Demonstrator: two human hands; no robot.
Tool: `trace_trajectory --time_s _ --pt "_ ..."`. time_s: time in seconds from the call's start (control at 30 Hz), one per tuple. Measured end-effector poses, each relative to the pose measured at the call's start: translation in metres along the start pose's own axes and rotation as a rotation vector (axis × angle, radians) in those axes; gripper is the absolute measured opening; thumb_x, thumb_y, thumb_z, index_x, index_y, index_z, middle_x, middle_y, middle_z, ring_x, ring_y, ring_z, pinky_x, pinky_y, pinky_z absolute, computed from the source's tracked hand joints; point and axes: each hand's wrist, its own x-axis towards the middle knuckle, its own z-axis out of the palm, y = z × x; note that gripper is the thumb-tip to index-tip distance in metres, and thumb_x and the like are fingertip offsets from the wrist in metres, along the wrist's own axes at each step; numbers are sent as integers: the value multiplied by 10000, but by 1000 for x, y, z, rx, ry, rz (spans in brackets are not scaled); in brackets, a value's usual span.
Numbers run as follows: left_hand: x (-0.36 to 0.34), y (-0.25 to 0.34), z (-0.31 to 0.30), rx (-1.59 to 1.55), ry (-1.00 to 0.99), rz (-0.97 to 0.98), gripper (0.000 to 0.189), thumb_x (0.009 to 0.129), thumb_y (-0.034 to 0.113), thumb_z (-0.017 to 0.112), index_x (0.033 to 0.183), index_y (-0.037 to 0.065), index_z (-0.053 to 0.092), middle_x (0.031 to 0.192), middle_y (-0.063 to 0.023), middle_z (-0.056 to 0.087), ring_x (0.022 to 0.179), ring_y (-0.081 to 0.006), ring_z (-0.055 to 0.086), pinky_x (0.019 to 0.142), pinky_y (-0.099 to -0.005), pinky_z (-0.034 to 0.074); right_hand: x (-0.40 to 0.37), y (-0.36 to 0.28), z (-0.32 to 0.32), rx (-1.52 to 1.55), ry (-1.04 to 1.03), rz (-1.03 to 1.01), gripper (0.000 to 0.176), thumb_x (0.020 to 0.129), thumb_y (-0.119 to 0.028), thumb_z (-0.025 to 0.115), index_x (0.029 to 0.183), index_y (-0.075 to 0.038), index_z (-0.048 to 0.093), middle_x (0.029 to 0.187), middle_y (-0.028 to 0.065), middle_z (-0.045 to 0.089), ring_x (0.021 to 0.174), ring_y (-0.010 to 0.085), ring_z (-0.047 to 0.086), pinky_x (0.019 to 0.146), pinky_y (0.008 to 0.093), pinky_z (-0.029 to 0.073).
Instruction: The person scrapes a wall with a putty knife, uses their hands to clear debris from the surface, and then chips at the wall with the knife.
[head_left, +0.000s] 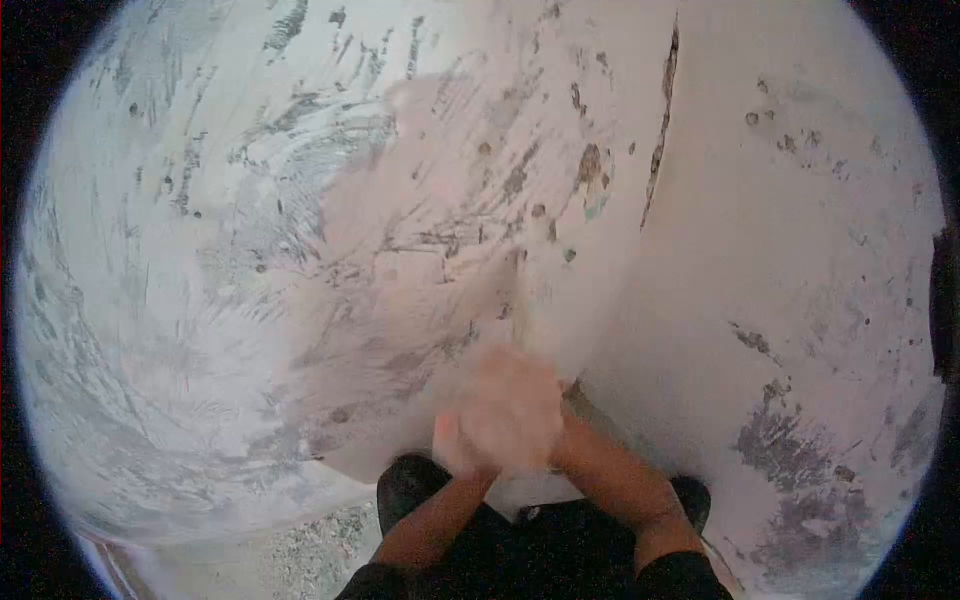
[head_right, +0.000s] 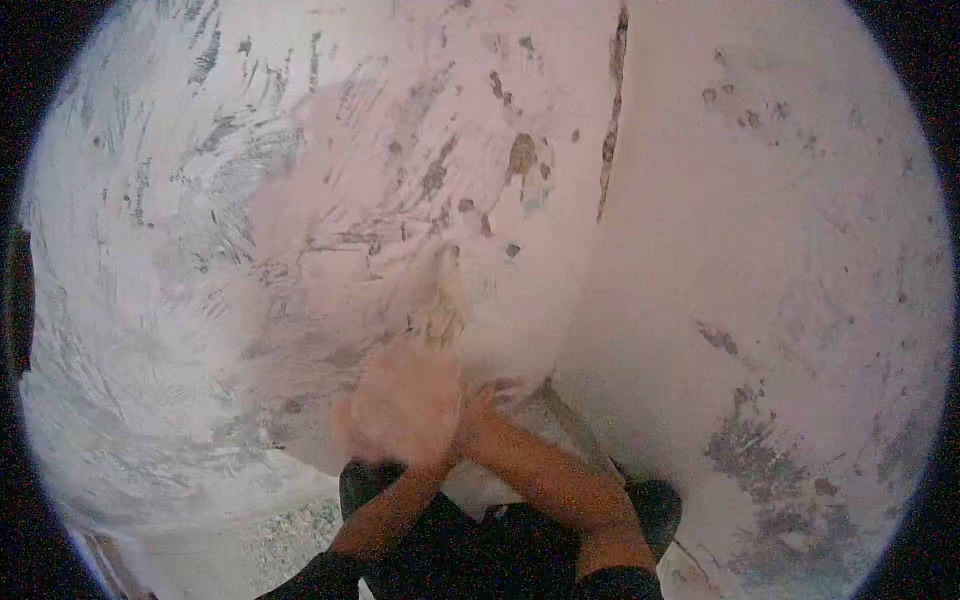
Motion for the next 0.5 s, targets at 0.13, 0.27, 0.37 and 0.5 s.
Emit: trace_trajectory --time_s 0.13,0.27,0.37,0.5 --pt "-32 -21 -48 -20 -17 -22 489 933 386 431 1261 24 438 1198 -97 514 1134 -221 481 966 -371 371 -67 14 11 -53 -530 280 119 816 -120 547 841 -68 650 846 141 636 829 283 628 753 284 497" --pt "25 -7 7 -38 -72 -30 489 935 387 427 1263 26 437 1200 -98 513 1135 -220 481 968 -371 369 27 22 -7 12 -61 5 108 792 -68 533 828 -47 632 810 129 634 806 280 631 742 318 493" --pt "-25 -53 -43 -64 -102 -8 488 936 388 423 1264 27 437 1201 -99 512 1135 -219 480 970 -371 367 42 34 -13 -18 108 -77 61 728 -59 579 685 -71 538 678 91 541 643 248 549 586 322 425" --pt "37 -22 -1 -77 -140 -52 487 938 389 419 1266 29 436 1203 -99 510 1136 -218 479 972 -371 365 13 23 -21 44 127 70 135 720 -72 588 610 -85 511 616 68 501 571 240 512 521 344 406"
